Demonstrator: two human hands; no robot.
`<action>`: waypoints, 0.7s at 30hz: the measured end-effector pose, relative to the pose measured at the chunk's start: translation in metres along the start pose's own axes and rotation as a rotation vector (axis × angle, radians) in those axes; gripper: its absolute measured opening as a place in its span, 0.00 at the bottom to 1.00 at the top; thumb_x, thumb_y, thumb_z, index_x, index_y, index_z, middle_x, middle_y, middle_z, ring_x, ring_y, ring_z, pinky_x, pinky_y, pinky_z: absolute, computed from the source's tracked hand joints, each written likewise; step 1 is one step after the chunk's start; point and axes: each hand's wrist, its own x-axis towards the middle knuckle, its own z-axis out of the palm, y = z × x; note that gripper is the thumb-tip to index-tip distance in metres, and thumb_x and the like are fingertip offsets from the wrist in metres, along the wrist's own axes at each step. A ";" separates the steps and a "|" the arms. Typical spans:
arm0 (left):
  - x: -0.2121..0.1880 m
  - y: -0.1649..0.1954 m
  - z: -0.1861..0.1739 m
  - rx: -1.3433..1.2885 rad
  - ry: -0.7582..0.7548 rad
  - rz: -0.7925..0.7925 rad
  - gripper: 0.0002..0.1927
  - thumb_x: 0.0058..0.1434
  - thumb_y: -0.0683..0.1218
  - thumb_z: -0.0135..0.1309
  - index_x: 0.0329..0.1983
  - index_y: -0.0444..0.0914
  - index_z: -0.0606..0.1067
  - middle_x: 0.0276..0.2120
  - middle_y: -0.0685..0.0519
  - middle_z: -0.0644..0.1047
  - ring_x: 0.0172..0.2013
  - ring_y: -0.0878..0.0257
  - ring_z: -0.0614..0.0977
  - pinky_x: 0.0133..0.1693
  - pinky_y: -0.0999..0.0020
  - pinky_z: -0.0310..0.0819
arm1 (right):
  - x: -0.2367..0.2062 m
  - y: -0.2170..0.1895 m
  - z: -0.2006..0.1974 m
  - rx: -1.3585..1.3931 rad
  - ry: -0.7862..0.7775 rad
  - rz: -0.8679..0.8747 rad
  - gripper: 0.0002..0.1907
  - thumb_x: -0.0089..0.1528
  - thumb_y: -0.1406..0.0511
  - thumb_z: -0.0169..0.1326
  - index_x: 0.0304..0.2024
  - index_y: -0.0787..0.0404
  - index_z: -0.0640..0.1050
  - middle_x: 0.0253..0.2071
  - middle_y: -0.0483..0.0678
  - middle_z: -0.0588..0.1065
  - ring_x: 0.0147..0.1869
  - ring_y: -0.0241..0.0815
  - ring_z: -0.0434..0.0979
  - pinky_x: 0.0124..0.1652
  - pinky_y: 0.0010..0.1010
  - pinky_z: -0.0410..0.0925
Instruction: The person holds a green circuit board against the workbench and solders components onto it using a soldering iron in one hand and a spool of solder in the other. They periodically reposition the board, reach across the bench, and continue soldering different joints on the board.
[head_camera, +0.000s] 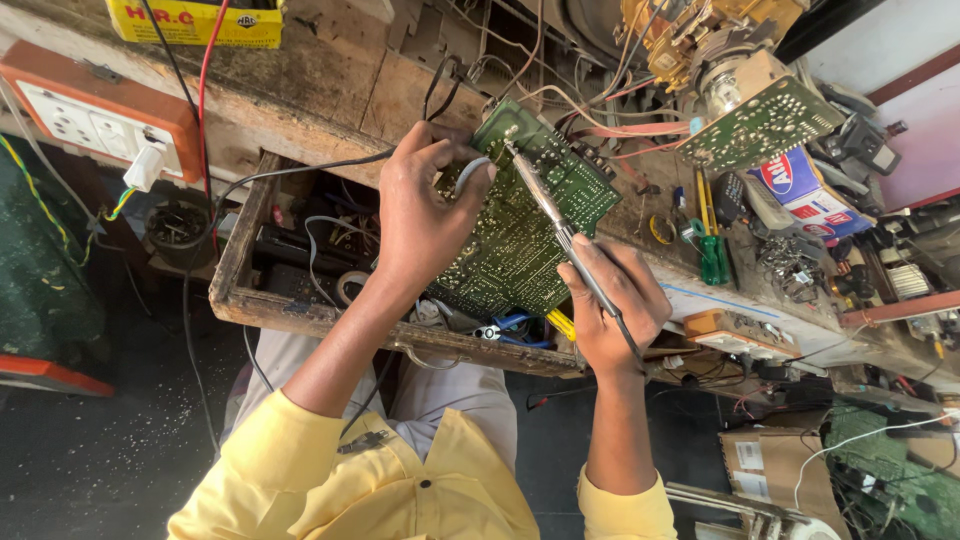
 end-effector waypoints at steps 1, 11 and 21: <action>0.000 0.000 -0.001 -0.001 -0.003 0.011 0.06 0.59 0.40 0.63 0.37 0.31 0.81 0.42 0.46 0.79 0.40 0.55 0.83 0.41 0.63 0.75 | -0.002 0.001 -0.001 0.001 0.000 -0.002 0.16 0.63 0.70 0.66 0.54 0.64 0.80 0.46 0.55 0.79 0.45 0.45 0.82 0.43 0.32 0.75; -0.018 -0.017 -0.047 0.220 0.180 0.366 0.14 0.55 0.45 0.69 0.39 0.33 0.79 0.43 0.41 0.79 0.50 0.39 0.76 0.47 0.54 0.72 | -0.027 -0.005 0.005 -0.073 0.015 -0.111 0.10 0.73 0.69 0.68 0.54 0.64 0.82 0.46 0.56 0.81 0.45 0.51 0.82 0.45 0.35 0.74; -0.205 -0.139 -0.268 -0.233 -0.013 -0.462 0.20 0.67 0.48 0.65 0.56 0.33 0.75 0.49 0.57 0.81 0.50 0.69 0.82 0.52 0.71 0.79 | -0.077 -0.031 0.066 0.588 -0.316 -0.169 0.12 0.72 0.66 0.63 0.55 0.65 0.77 0.43 0.53 0.71 0.32 0.47 0.78 0.30 0.31 0.73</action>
